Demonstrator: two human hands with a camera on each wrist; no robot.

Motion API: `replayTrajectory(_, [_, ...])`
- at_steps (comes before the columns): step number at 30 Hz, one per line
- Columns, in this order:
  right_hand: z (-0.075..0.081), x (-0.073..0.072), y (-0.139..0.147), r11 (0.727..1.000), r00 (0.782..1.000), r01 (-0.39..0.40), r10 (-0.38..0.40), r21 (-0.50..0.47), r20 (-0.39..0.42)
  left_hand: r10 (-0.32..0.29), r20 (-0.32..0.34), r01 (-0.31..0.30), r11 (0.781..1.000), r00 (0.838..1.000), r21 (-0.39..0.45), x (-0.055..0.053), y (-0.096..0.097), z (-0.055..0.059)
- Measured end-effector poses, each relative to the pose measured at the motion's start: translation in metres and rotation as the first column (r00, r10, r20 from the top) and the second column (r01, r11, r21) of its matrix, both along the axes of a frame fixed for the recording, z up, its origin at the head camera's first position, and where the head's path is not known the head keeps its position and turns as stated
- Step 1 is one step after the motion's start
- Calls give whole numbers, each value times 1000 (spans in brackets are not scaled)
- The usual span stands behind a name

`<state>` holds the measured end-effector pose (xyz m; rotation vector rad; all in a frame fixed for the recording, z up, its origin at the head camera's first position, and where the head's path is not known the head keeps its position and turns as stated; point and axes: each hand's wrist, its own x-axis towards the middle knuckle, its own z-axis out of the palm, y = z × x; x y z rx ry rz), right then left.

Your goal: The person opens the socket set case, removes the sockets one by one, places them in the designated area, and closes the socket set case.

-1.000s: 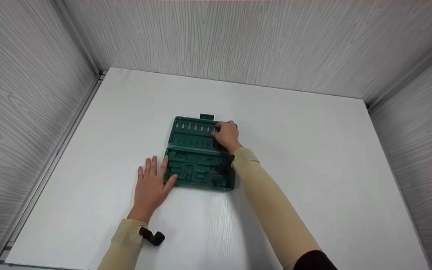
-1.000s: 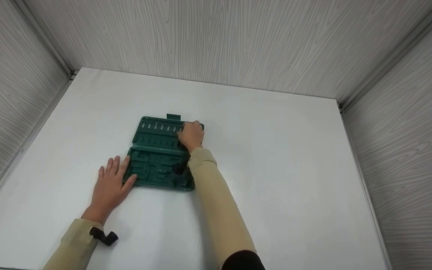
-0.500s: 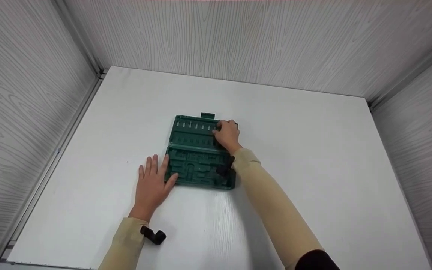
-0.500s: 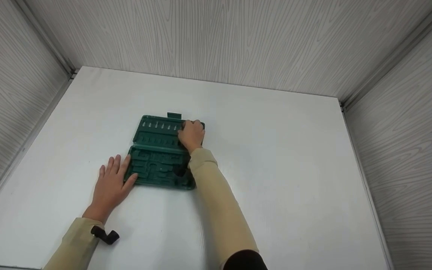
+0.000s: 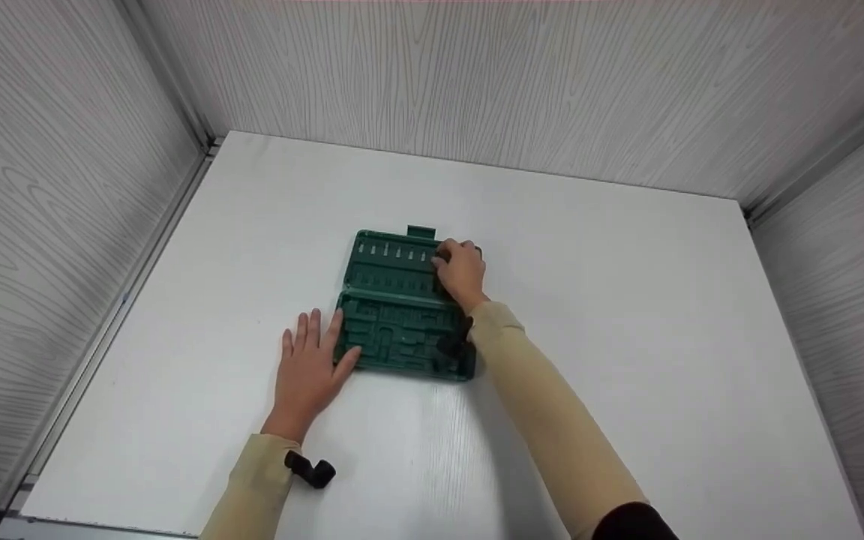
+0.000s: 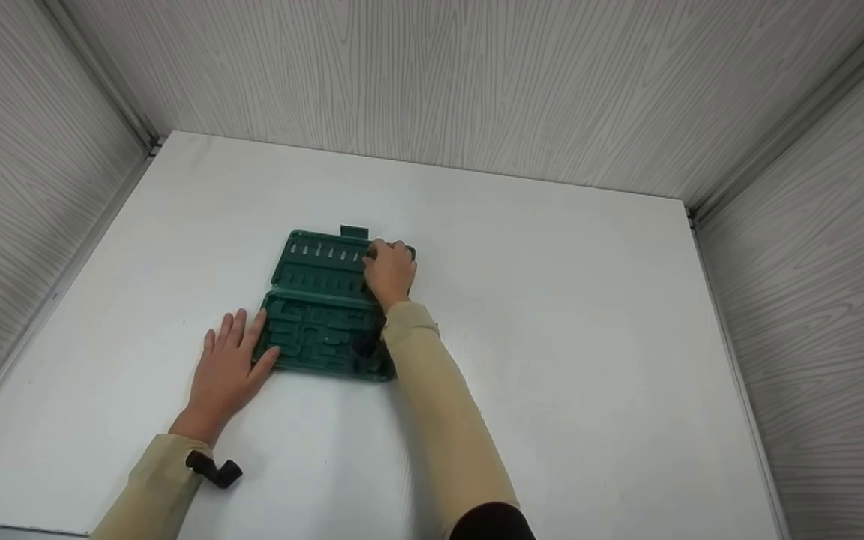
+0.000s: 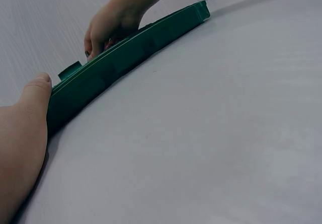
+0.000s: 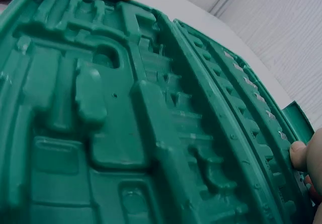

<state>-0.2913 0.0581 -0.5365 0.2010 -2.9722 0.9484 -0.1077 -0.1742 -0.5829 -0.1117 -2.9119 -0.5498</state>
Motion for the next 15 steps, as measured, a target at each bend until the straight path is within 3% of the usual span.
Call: replayTrajectory(15, [0, 2, -2, 999, 999, 29, -30, -32, -34, -5, -11, 5, 1000, 1000, 9, 1, 0, -1])
